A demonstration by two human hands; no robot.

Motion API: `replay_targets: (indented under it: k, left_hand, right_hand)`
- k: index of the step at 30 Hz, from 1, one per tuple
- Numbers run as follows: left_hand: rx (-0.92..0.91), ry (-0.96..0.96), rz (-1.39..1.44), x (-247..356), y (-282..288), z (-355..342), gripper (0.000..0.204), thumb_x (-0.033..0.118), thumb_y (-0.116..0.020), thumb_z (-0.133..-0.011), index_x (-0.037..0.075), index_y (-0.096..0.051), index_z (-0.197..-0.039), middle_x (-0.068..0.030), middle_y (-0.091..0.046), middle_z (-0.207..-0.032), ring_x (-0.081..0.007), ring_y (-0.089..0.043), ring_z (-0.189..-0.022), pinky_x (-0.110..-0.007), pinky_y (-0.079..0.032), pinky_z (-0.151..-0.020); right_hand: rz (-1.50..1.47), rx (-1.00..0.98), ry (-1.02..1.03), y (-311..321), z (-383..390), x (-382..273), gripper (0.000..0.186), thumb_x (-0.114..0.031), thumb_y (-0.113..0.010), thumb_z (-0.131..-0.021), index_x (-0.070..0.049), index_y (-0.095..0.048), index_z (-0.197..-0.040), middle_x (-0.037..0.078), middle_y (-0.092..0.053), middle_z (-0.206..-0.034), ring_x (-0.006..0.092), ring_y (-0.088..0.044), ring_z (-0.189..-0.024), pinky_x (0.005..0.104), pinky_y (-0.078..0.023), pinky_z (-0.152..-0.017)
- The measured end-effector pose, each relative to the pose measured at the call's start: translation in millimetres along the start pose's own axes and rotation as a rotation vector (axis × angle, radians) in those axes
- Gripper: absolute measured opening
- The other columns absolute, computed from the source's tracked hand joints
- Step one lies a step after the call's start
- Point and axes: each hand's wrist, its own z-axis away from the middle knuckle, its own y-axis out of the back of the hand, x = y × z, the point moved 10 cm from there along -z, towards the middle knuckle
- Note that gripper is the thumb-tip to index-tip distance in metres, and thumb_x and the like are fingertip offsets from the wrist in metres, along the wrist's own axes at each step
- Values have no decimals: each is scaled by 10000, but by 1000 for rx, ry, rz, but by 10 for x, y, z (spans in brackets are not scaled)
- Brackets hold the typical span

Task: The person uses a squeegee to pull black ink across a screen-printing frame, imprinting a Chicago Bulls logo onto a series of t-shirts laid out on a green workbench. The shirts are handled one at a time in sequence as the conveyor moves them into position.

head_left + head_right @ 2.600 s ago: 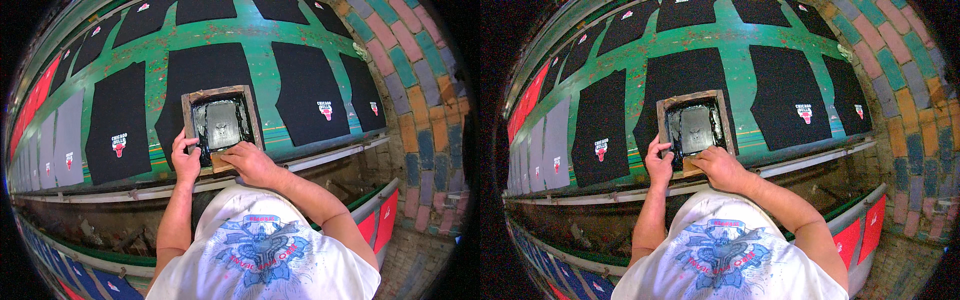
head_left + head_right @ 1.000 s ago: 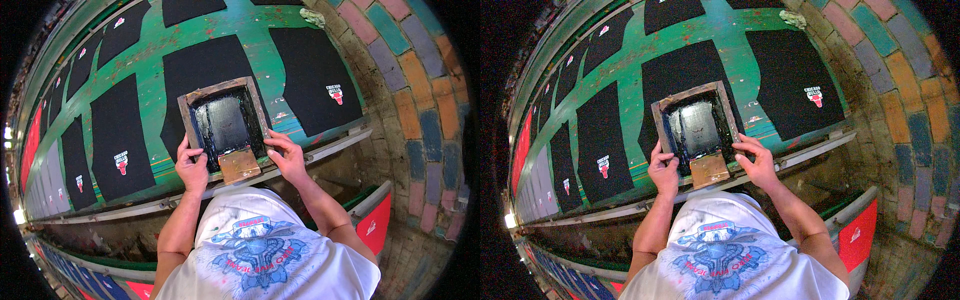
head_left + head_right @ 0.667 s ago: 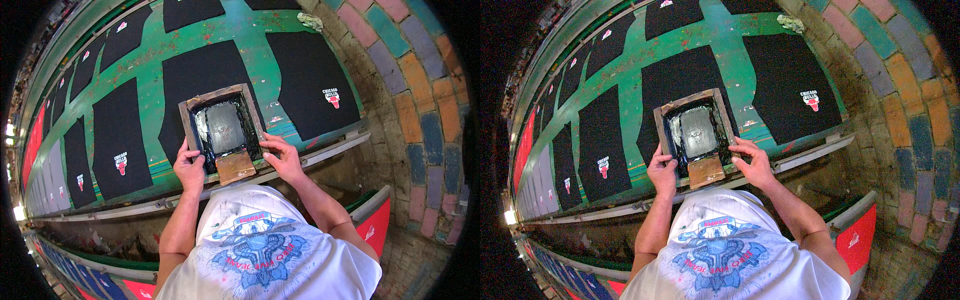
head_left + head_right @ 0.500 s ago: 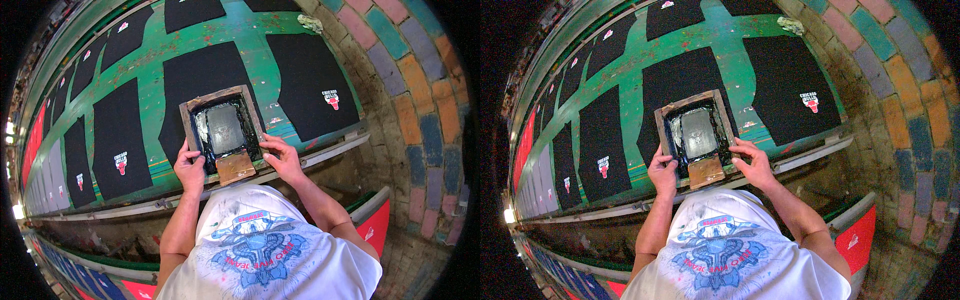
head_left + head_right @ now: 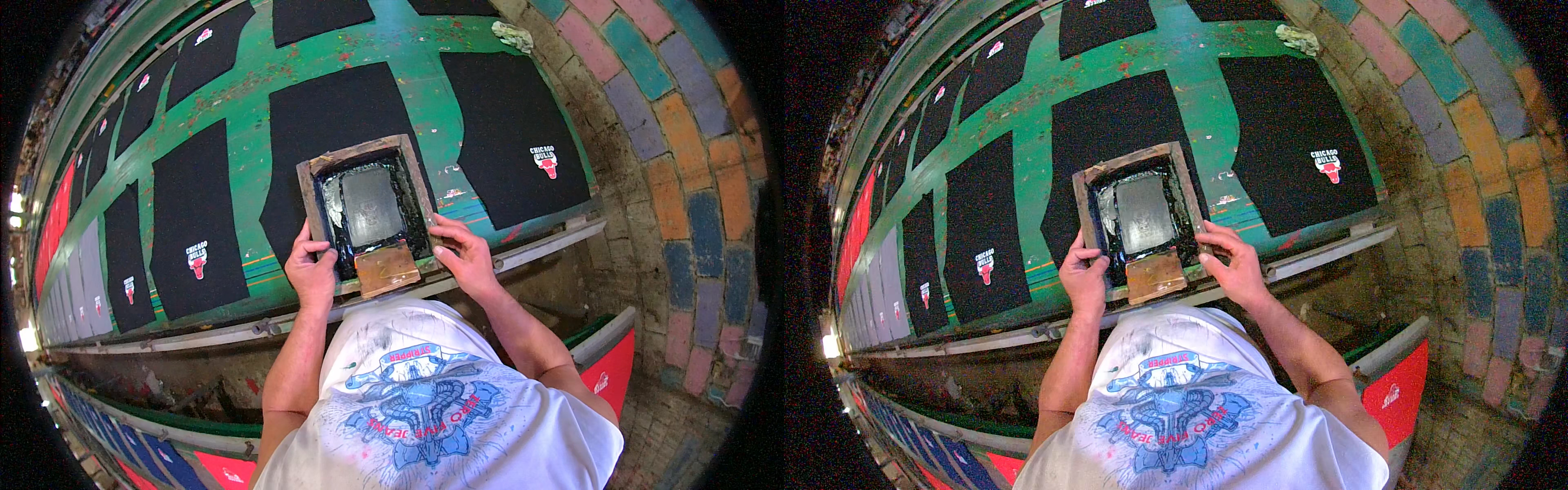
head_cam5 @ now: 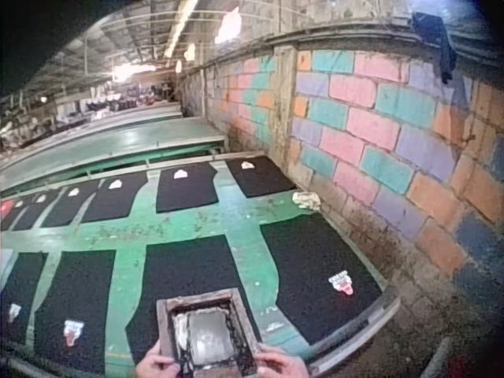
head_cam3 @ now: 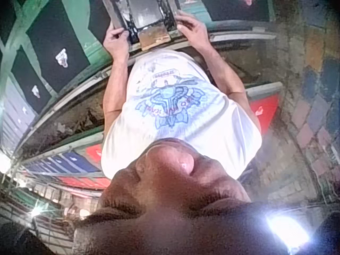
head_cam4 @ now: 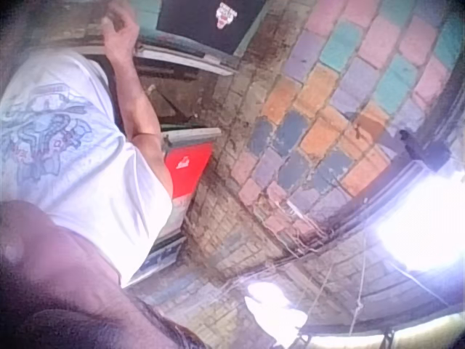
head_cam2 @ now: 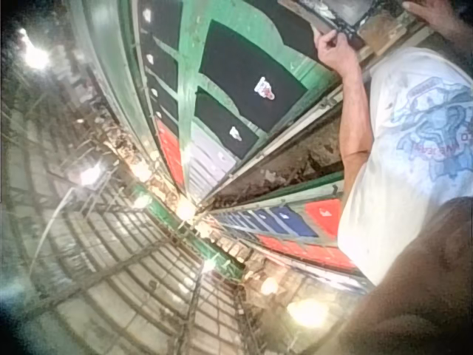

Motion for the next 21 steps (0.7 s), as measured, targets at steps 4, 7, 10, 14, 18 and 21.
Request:
replay_targets:
  k: [4,7,10,14,18,21]
  left_hand:
    - [-3,-6,-2,-21,21,-5,236,-203,-737,-816,11,-707,-911,-302,-549,-1680,-317,-632,-1469,-418,-491,-1207]
    - [-2,1,12,-46,33,-6,239,-204,-738,-813,10,-709,-916,-303,-544,-1684,-317,-634,-1466,-415,-491,-1206]
    - [-3,-7,20,-49,24,-2,235,-200,-736,-815,12,-713,-913,-302,-548,-1681,-317,-634,-1466,-412,-487,-1205]
    - [2,-32,-56,-20,35,7,202,-174,-739,-820,15,-718,-890,-302,-565,-1666,-307,-635,-1465,-409,-482,-1206]
    - [-9,-41,-171,-9,34,-9,162,-127,-764,-818,19,-732,-880,-297,-595,-1641,-320,-632,-1475,-414,-463,-1230]
    - [-7,-76,-161,21,27,-13,167,-123,-767,-813,24,-738,-885,-289,-593,-1646,-332,-620,-1491,-420,-458,-1237]
  right_hand:
    - [520,76,352,-109,99,-577,400,-54,-827,-921,-29,-780,-1318,221,-671,-1519,395,-647,-1390,505,-505,-1191]
    - [598,-106,567,-400,218,-879,412,-110,-873,-887,-45,-783,-1284,213,-687,-1476,414,-647,-1364,526,-520,-1155]
    - [760,-326,683,-760,302,-956,421,-179,-860,-855,-62,-789,-1254,182,-708,-1430,389,-661,-1340,511,-530,-1127]
    - [815,-348,784,-975,239,-1079,411,-74,-799,-830,-60,-797,-1241,154,-741,-1344,358,-698,-1270,501,-555,-1054]
    - [807,-342,741,-1028,102,-1179,400,-33,-747,-831,-55,-798,-1227,127,-768,-1203,333,-719,-1170,478,-568,-1017]
    - [888,-394,649,-1107,16,-1177,398,-19,-734,-828,-51,-799,-1220,134,-773,-1144,343,-729,-1127,476,-579,-999]
